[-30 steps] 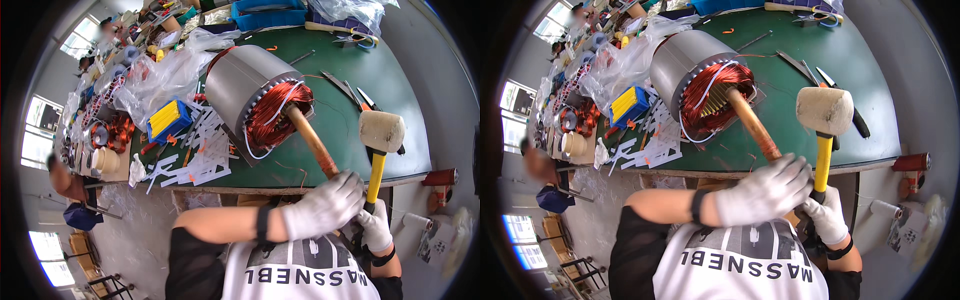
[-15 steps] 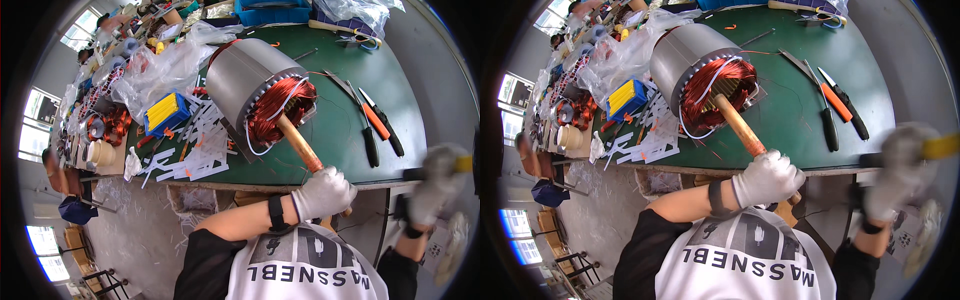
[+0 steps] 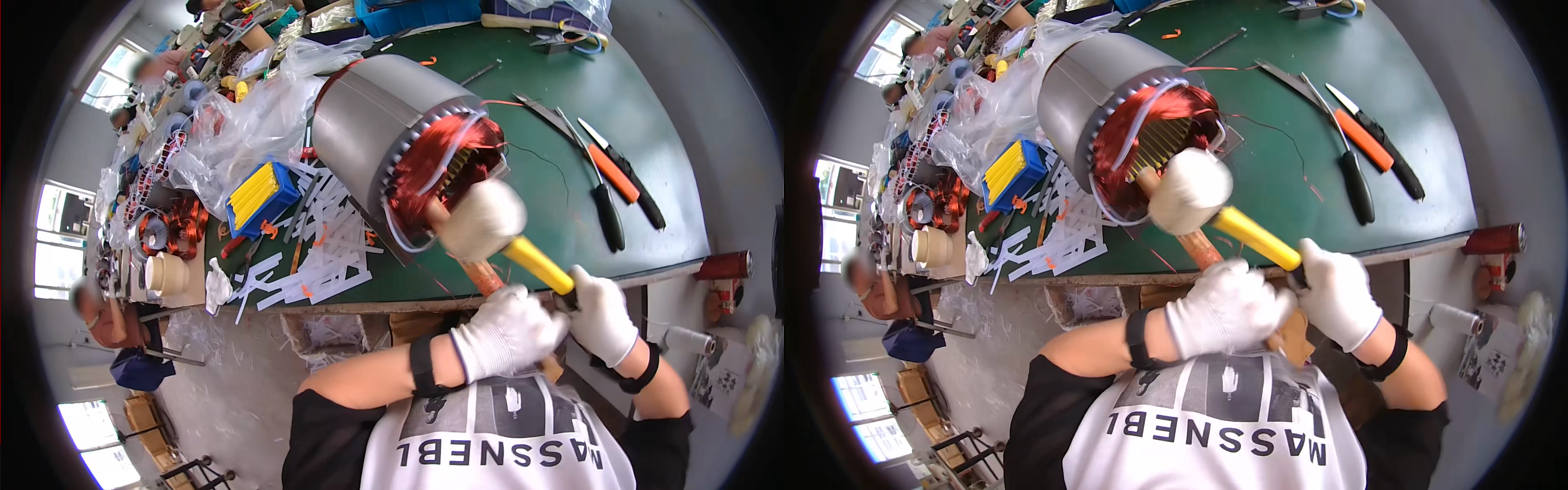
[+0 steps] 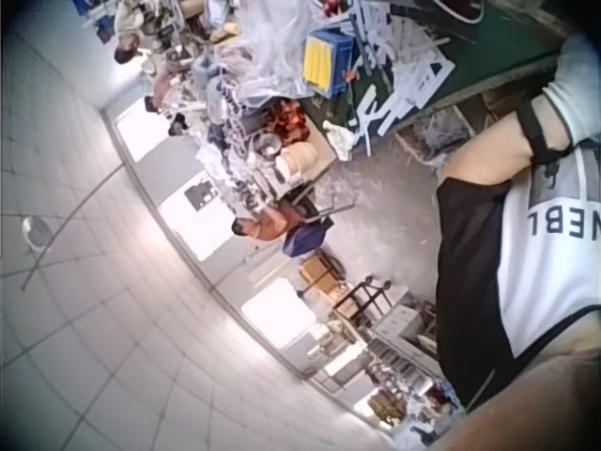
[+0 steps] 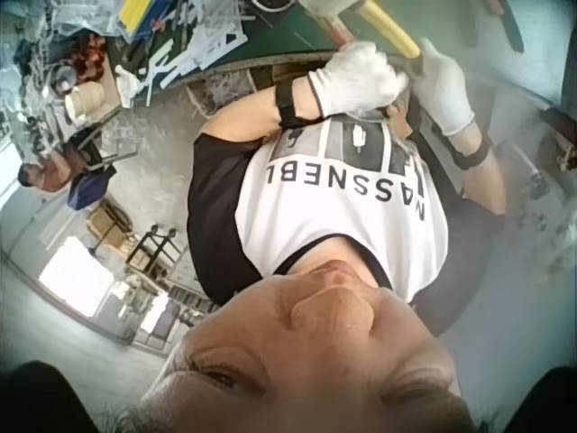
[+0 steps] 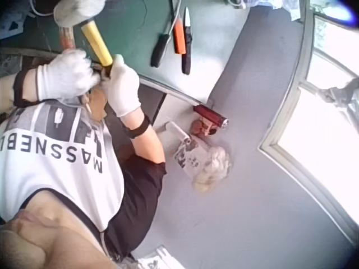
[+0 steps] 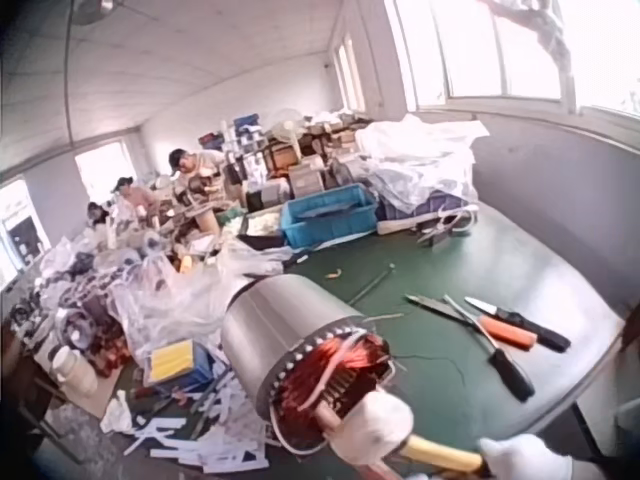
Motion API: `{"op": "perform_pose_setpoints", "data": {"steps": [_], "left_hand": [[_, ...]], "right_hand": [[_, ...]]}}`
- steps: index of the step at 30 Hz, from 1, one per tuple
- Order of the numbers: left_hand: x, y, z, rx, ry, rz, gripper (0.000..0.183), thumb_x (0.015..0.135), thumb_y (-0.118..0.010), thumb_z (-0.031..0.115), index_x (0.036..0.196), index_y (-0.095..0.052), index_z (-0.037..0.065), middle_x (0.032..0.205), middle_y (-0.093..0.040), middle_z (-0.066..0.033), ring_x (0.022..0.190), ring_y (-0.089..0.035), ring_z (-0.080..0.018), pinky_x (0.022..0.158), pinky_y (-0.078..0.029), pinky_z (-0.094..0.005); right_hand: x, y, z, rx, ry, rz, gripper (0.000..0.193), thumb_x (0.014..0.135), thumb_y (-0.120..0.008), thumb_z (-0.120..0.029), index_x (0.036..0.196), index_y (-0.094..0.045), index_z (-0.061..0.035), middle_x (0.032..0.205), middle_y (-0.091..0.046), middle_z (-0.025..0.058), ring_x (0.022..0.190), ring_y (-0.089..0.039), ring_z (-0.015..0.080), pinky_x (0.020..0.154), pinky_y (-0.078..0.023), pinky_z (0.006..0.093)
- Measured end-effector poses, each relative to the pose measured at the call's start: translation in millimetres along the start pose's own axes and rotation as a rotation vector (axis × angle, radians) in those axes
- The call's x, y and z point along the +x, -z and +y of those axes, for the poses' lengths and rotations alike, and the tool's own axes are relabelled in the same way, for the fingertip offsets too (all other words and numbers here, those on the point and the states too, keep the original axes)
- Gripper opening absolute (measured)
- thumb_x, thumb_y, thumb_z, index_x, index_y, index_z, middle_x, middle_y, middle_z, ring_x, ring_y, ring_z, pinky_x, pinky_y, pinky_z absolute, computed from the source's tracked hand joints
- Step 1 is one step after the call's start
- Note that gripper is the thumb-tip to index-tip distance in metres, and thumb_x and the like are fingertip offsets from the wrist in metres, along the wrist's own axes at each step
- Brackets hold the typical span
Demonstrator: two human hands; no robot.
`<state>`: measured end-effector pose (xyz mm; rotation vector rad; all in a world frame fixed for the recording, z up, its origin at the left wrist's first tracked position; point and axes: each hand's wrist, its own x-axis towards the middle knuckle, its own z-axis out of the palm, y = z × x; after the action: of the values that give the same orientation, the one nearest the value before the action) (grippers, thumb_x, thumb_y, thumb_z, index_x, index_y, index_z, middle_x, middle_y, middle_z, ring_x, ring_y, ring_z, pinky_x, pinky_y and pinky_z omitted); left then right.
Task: The person inserts white strips into a motor stator by hand, trims them with shears, and hammers the coils with a mallet and a wooden block. They then place the stator on a black disc and continue hammering the coils.
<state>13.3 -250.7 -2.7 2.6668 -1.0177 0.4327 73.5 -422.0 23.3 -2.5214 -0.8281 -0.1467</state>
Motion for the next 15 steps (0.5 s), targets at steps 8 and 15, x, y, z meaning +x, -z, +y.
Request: {"op": "perform_pose_setpoints", "data": {"steps": [8, 15], "left_hand": [[-14.1, 18.4, 2.0, -0.006, 0.067, -0.119, 0.012, 0.066, -0.059, 0.022, 0.069, -0.054, 0.011, 0.053, -0.053, -0.0004, 0.054, -0.055, -0.0160, 0.052, -0.041, -0.0302], [2.1, -2.0, 4.5, -0.048, -0.008, 0.116, 0.011, 0.068, -0.058, 0.023, 0.063, -0.053, 0.015, 0.054, -0.053, 0.0011, 0.055, -0.056, -0.0146, 0.055, -0.041, -0.0292]], "right_hand": [[46.0, 73.9, -39.2, 0.551, -0.396, 0.412, 0.008, 0.079, -0.060, 0.003, 0.080, -0.054, -0.0011, 0.065, -0.052, -0.0022, 0.055, -0.047, 0.0065, 0.050, -0.040, 0.0264], [30.4, 50.4, 17.1, -0.449, 0.048, -0.065, 0.016, 0.072, -0.067, -0.008, 0.074, -0.052, -0.0046, 0.068, -0.057, 0.0163, 0.064, -0.058, 0.0362, 0.056, -0.044, 0.0419]]}}
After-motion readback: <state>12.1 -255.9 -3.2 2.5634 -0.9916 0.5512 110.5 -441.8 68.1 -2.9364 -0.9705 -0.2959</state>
